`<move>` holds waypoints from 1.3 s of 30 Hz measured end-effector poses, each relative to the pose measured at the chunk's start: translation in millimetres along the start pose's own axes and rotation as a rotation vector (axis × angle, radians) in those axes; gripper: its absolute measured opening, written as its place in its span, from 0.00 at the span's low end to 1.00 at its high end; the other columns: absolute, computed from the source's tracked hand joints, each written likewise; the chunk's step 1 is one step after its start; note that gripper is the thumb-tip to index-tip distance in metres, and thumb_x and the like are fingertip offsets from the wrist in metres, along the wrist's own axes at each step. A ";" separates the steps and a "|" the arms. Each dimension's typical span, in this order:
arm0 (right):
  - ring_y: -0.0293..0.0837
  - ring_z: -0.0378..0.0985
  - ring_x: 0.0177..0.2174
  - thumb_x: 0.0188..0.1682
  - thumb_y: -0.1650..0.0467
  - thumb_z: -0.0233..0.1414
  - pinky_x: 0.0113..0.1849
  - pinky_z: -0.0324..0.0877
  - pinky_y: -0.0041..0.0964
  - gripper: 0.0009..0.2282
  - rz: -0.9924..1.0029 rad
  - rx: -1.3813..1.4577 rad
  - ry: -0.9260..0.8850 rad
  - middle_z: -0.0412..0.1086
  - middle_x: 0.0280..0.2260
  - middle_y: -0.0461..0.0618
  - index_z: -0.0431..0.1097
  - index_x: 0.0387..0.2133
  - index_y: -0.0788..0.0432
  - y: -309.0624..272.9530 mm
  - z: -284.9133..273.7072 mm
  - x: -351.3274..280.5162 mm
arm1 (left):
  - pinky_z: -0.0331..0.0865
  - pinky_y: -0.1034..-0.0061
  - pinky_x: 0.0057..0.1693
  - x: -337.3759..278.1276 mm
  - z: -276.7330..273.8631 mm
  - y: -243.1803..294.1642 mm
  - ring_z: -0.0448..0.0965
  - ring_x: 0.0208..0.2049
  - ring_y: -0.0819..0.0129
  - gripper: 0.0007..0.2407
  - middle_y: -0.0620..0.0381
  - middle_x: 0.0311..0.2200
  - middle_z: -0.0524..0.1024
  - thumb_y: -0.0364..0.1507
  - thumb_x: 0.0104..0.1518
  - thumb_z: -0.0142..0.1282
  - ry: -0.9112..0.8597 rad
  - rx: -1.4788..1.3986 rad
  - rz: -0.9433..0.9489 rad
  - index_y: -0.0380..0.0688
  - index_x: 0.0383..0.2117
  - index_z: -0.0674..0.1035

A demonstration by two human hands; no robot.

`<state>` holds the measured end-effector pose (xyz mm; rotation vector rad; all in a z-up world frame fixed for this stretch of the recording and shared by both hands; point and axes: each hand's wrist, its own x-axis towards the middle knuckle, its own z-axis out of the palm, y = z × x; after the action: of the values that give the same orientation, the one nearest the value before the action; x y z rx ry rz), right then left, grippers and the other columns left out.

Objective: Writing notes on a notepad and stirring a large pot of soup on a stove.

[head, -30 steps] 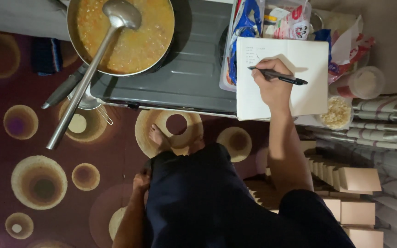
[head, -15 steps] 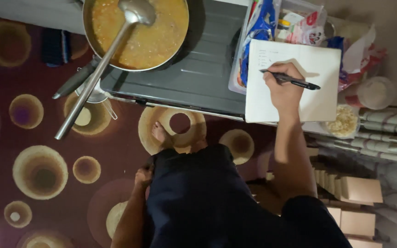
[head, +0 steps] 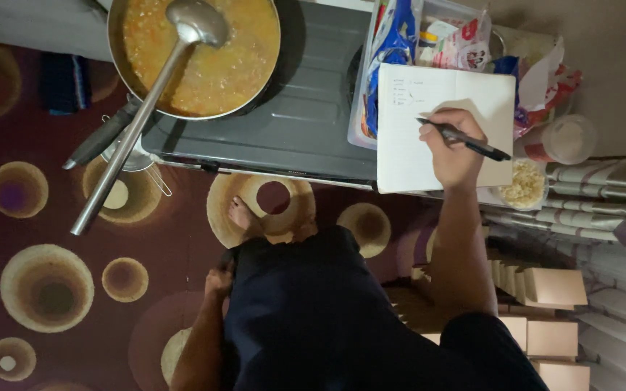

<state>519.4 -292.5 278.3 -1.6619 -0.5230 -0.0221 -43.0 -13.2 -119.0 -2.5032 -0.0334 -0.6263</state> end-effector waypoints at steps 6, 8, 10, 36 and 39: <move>0.46 0.80 0.29 0.47 0.83 0.63 0.30 0.76 0.33 0.08 0.010 -0.062 -0.075 0.75 0.37 0.61 0.73 0.36 0.68 2.0 15.1 7.6 | 0.75 0.54 0.26 -19.8 -5.7 1.4 0.84 0.29 0.42 0.21 0.47 0.41 0.80 0.36 0.58 0.42 -0.581 -0.681 -0.358 0.79 0.58 0.73; 0.45 0.80 0.28 0.45 0.84 0.63 0.29 0.76 0.35 0.07 0.003 -0.023 -0.039 0.74 0.36 0.62 0.75 0.34 0.68 11.5 20.9 8.2 | 0.70 0.56 0.21 -22.2 -8.2 1.4 0.82 0.24 0.50 0.26 0.51 0.43 0.80 0.31 0.51 0.48 -0.646 -0.467 -0.279 0.76 0.60 0.73; 0.44 0.79 0.27 0.45 0.84 0.62 0.29 0.76 0.34 0.07 0.008 -0.016 -0.032 0.74 0.35 0.61 0.75 0.34 0.69 17.3 20.8 7.7 | 0.66 0.52 0.21 -14.2 -5.1 -4.0 0.78 0.23 0.41 0.24 0.39 0.33 0.76 0.27 0.52 0.44 -0.333 -0.321 -0.127 0.60 0.58 0.76; 0.50 0.68 0.27 0.47 0.81 0.59 0.25 0.70 0.41 0.04 -0.945 -0.719 -0.861 0.65 0.28 0.54 0.71 0.30 0.66 -85.5 29.2 -57.2 | 0.74 0.59 0.47 20.1 -18.2 -10.5 0.82 0.46 0.45 0.18 0.49 0.49 0.78 0.42 0.63 0.38 -1.393 -0.992 -0.895 0.70 0.57 0.75; 0.67 0.81 0.33 0.50 0.59 0.58 0.32 0.74 0.59 0.18 0.127 -0.464 -0.917 0.76 0.29 0.67 0.70 0.32 0.64 -68.9 98.7 -98.9 | 0.52 0.57 0.16 -7.9 -6.0 12.7 0.71 0.21 0.43 0.21 0.38 0.22 0.70 0.31 0.52 0.42 -0.747 -0.281 -0.205 0.61 0.54 0.77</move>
<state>379.3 -226.7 295.2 -2.1135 -1.1570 0.7960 -50.7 -26.3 -124.5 -2.8857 -0.5111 0.2818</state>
